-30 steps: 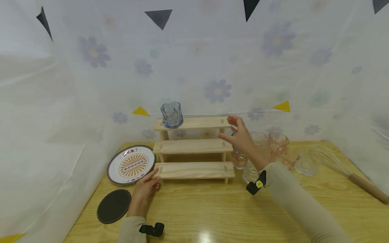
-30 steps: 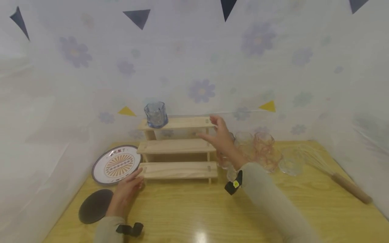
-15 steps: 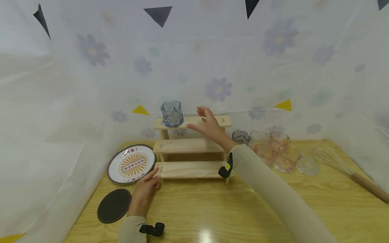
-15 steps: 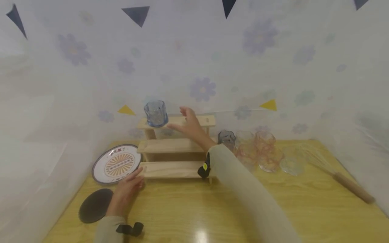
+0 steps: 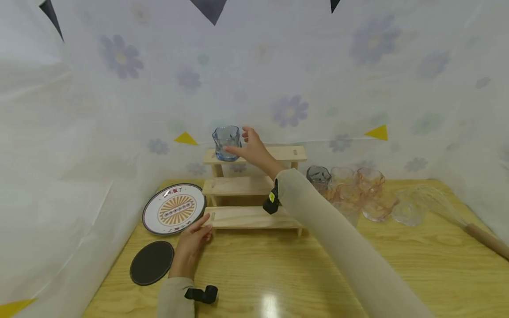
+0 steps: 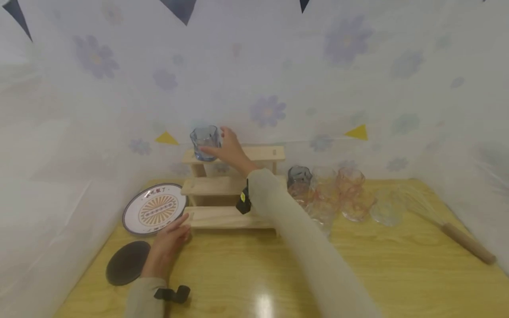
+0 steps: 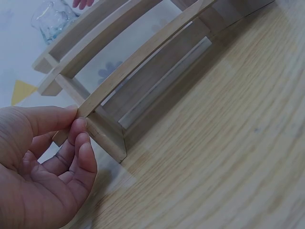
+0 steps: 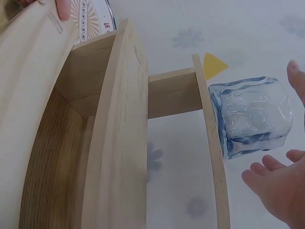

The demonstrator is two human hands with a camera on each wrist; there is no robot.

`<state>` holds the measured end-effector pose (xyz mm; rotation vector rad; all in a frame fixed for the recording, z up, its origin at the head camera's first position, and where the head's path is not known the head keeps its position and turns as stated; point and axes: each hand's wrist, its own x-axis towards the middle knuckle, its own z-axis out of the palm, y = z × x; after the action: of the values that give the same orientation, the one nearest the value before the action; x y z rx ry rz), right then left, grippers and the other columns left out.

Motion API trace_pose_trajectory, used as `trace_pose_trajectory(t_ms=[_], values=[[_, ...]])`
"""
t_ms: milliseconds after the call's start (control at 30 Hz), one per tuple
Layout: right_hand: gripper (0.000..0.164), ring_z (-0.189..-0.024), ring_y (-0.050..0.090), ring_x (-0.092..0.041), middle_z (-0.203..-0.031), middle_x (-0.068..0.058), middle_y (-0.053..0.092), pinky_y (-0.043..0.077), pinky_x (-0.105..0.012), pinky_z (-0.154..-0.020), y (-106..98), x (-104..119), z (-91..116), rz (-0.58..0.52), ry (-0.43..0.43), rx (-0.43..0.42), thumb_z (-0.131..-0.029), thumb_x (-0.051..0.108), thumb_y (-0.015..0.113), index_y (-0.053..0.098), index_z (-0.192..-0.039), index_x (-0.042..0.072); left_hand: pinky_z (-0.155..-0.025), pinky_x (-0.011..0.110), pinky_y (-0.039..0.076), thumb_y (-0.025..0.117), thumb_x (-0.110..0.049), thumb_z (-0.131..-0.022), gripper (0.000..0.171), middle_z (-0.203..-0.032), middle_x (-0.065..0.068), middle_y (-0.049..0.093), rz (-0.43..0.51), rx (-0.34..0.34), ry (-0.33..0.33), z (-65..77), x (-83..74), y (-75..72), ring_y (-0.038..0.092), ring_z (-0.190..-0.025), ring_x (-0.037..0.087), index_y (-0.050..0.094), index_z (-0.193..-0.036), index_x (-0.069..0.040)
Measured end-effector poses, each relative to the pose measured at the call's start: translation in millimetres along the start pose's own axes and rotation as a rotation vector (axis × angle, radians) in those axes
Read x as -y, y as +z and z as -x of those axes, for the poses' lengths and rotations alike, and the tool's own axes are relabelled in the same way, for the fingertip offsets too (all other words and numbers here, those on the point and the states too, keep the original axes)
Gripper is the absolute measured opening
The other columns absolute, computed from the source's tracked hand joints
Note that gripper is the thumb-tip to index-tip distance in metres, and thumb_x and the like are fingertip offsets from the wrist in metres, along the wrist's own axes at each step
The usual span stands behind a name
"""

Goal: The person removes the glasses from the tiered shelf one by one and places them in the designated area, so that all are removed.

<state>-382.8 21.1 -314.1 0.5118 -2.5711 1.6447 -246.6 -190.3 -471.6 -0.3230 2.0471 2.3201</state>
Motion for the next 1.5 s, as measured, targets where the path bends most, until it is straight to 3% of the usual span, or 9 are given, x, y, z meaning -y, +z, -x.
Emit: trace_pose_trajectory(t_ms=[467, 833, 1100, 1500], values=[[0.095, -0.141, 0.022, -0.021, -0.154, -0.007, 0.021, 0.027, -0.04, -0.111, 16, -1, -12, -0.106, 0.096, -0.009, -0.082, 0.054, 0.067, 0.014, -0.151, 0.017, -0.059, 0.017, 0.049, 0.06, 0.002, -0.09, 0.046, -0.072, -0.002, 0.062, 0.004, 0.003, -0.021, 4.6, 0.1, 1.4, 0.058, -0.064, 0.007, 0.048, -0.135, 0.003], [0.086, -0.133, 0.034, -0.023, -0.146, -0.008, 0.034, 0.036, -0.04, -0.105, 15, -4, -7, -0.14, 0.077, -0.068, -0.083, 0.05, 0.067, 0.023, -0.149, 0.017, -0.06, 0.017, 0.049, 0.06, 0.001, -0.09, 0.046, -0.073, -0.002, 0.06, -0.007, 0.004, -0.042, 4.6, 1.3, 4.1, 0.058, -0.065, 0.007, 0.049, -0.135, 0.0], [0.088, -0.129, 0.039, -0.02, -0.141, -0.004, 0.042, 0.039, -0.039, -0.102, 4, -13, 4, -0.159, 0.051, -0.082, -0.08, 0.052, 0.07, 0.028, -0.149, 0.019, -0.059, 0.017, 0.049, 0.06, 0.002, -0.09, 0.047, -0.072, -0.003, 0.06, 0.0, 0.009, -0.031, 1.2, 3.9, 4.4, 0.058, -0.064, 0.007, 0.048, -0.135, 0.003], [0.086, -0.125, 0.043, -0.019, -0.134, -0.001, 0.049, 0.043, -0.043, -0.098, -28, -25, 42, -0.157, 0.049, -0.132, -0.077, 0.047, 0.076, 0.034, -0.147, 0.017, -0.061, 0.017, 0.049, 0.061, 0.0, -0.09, 0.047, -0.073, -0.002, 0.061, -0.029, 0.026, -0.043, -3.6, 5.5, 1.5, 0.059, -0.066, 0.007, 0.048, -0.136, 0.001]])
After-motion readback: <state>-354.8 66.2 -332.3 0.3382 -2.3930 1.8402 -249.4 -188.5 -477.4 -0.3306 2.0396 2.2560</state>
